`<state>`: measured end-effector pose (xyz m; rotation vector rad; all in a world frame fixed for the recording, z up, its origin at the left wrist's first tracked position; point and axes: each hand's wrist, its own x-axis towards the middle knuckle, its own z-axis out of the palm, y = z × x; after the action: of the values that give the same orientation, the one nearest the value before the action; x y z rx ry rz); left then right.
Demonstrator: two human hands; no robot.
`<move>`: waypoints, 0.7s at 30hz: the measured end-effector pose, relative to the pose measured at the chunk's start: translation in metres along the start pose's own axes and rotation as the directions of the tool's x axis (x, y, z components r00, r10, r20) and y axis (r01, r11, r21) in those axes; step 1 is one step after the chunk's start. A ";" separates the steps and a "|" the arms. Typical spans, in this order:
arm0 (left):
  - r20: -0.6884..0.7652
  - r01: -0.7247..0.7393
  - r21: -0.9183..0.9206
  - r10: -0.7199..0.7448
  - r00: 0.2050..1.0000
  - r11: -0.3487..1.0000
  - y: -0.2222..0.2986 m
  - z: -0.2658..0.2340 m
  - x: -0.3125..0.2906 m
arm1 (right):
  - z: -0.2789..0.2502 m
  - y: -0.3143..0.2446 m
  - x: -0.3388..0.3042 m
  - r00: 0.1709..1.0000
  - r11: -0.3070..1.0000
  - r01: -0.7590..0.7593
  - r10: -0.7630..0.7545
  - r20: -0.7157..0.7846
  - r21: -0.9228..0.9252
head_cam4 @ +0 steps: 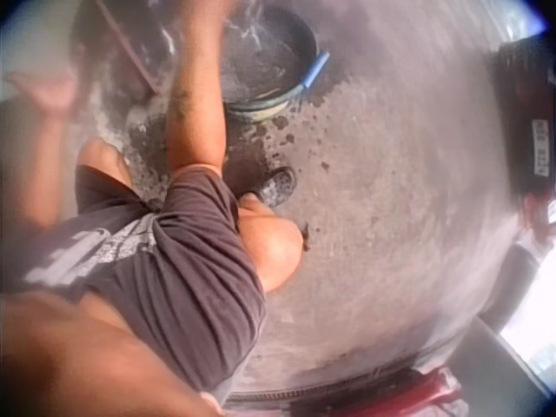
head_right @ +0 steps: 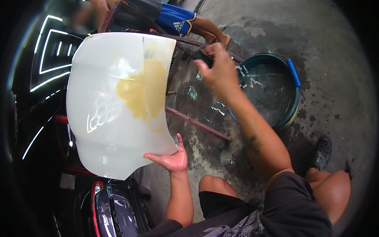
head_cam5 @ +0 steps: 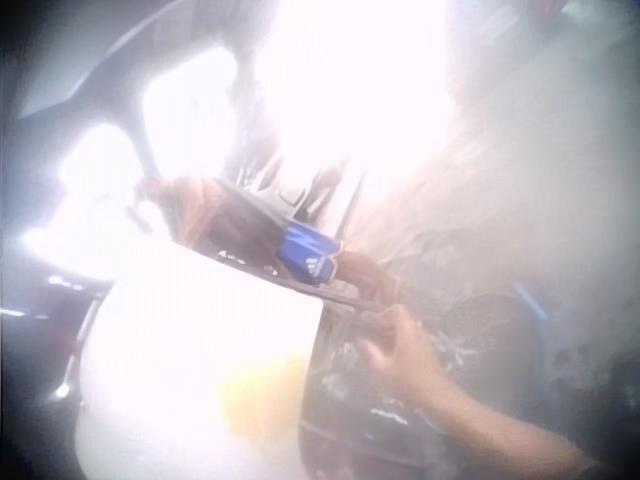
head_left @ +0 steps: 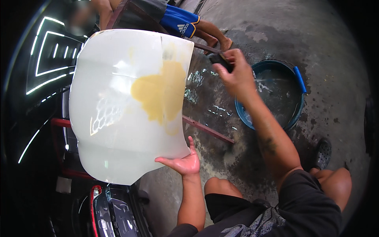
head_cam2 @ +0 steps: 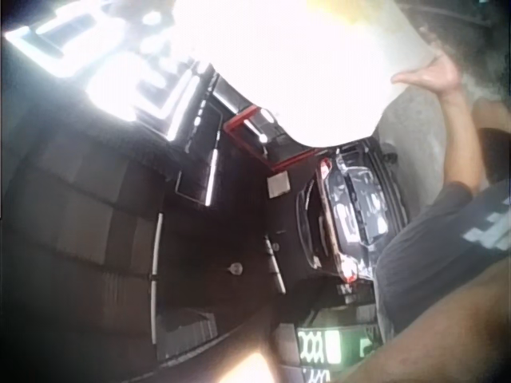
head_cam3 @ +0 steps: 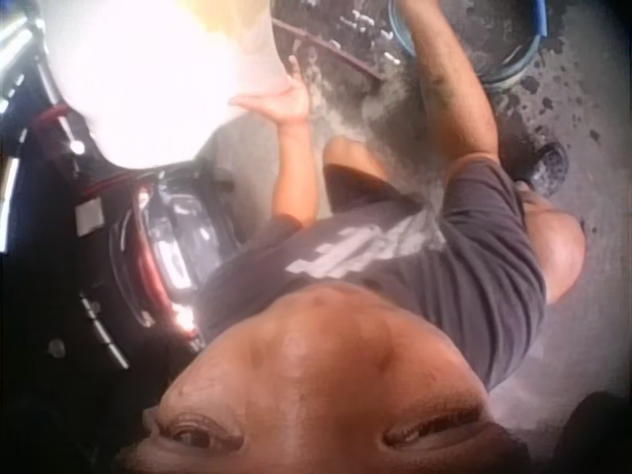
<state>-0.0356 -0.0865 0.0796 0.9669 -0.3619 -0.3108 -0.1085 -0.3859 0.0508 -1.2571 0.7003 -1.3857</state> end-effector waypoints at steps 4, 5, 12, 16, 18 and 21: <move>0.014 0.016 -0.020 -0.016 1.000 1.000 0.005 -0.010 0.001 | 0.041 -0.059 -0.008 0.953 0.961 0.270 -0.258 -0.157 0.058; 0.007 0.012 -0.021 -0.012 1.000 1.000 0.005 -0.010 0.002 | 0.047 -0.065 -0.005 0.912 0.932 0.363 -0.349 -0.217 0.024; -0.099 0.002 -0.025 -0.005 0.995 1.000 0.007 -0.016 -0.001 | 0.074 -0.064 -0.077 0.884 0.902 0.422 -0.431 -0.180 -0.090; -0.096 0.010 0.007 -0.009 0.995 1.000 0.009 -0.008 -0.003 | 0.074 -0.052 -0.032 0.849 0.873 0.464 -0.487 -0.205 -0.152; -0.087 0.050 -0.043 -0.054 0.995 0.998 0.004 -0.010 0.000 | 0.074 -0.049 0.012 0.862 0.896 0.414 -0.443 -0.247 -0.161; -0.085 0.031 -0.022 -0.033 0.996 0.999 0.007 -0.015 -0.002 | 0.076 -0.048 -0.040 0.844 0.876 0.470 -0.483 -0.234 -0.109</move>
<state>-0.0299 -0.0711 0.0770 0.9629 -0.2652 -0.3012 -0.0584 -0.3194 0.1029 -1.3616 0.6155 -1.9800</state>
